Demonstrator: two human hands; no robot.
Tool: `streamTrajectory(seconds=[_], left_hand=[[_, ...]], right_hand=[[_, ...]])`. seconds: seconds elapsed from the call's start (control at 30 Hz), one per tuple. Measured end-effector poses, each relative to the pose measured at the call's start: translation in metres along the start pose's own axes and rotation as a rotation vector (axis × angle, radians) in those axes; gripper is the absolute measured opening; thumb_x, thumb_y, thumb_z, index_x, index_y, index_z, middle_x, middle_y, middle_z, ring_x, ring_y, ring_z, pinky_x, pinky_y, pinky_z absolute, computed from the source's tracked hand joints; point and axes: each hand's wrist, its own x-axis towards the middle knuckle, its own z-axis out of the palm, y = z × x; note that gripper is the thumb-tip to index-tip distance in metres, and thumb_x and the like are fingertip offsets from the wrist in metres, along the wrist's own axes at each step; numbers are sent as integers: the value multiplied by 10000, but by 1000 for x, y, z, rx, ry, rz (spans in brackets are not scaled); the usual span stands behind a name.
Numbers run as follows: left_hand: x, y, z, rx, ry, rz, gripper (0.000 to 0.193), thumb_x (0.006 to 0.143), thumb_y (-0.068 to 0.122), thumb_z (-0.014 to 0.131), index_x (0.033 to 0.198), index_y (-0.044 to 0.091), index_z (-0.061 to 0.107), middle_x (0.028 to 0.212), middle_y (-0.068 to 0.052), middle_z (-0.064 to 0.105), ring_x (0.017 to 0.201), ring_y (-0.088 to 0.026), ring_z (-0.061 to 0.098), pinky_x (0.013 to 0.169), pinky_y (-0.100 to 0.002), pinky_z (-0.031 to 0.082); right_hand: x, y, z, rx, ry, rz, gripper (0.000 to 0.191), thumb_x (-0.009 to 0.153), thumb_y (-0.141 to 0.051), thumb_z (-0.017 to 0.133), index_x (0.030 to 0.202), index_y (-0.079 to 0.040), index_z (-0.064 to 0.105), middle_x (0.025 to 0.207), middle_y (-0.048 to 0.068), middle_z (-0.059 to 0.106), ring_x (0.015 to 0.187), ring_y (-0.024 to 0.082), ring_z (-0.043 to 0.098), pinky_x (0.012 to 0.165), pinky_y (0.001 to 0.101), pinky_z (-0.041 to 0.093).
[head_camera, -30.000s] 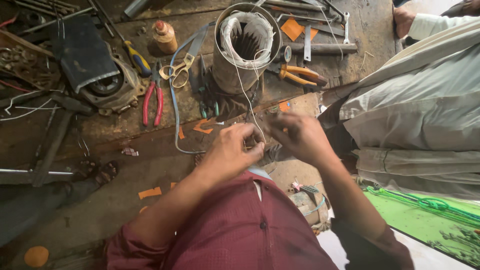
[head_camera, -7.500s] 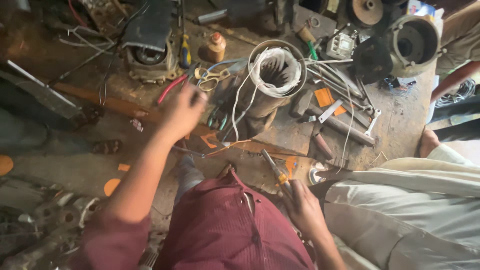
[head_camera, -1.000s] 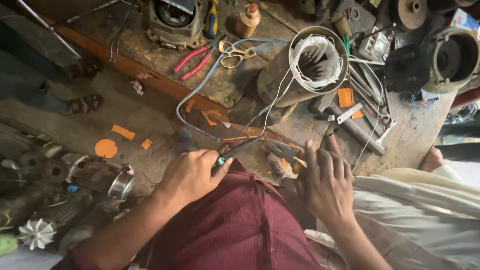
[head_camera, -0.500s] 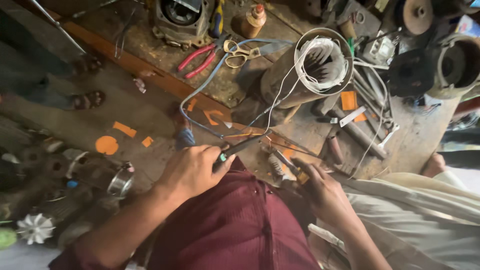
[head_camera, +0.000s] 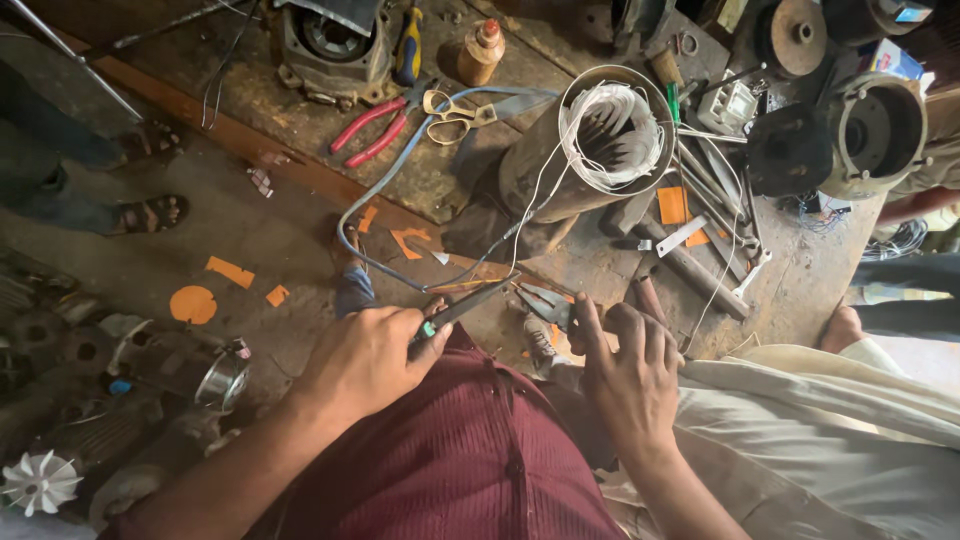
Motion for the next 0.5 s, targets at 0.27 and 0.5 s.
streamTrajectory(seconds=[0.27,0.5], left_hand=[[2,10,-2,-8,-58,-26,342,885,412,675,890,79,754,758,-173,733,680,-398,713,585,-520,551],[2,-4,15,-82,5,37,341,906,367,673,814,44,728,763,-190,731,686,-394,721,606,-497,566]], right_hand=[[-3,2,4,-39,10,-18,682,787,-83,669,1452,-197,567,1149,92,577,1063,321,587,954,479,469],[-11,7,18,57,-59,42,610,825,-105,677,1418,-209,581,1120,88,624,1045,314,621,938,460,486]])
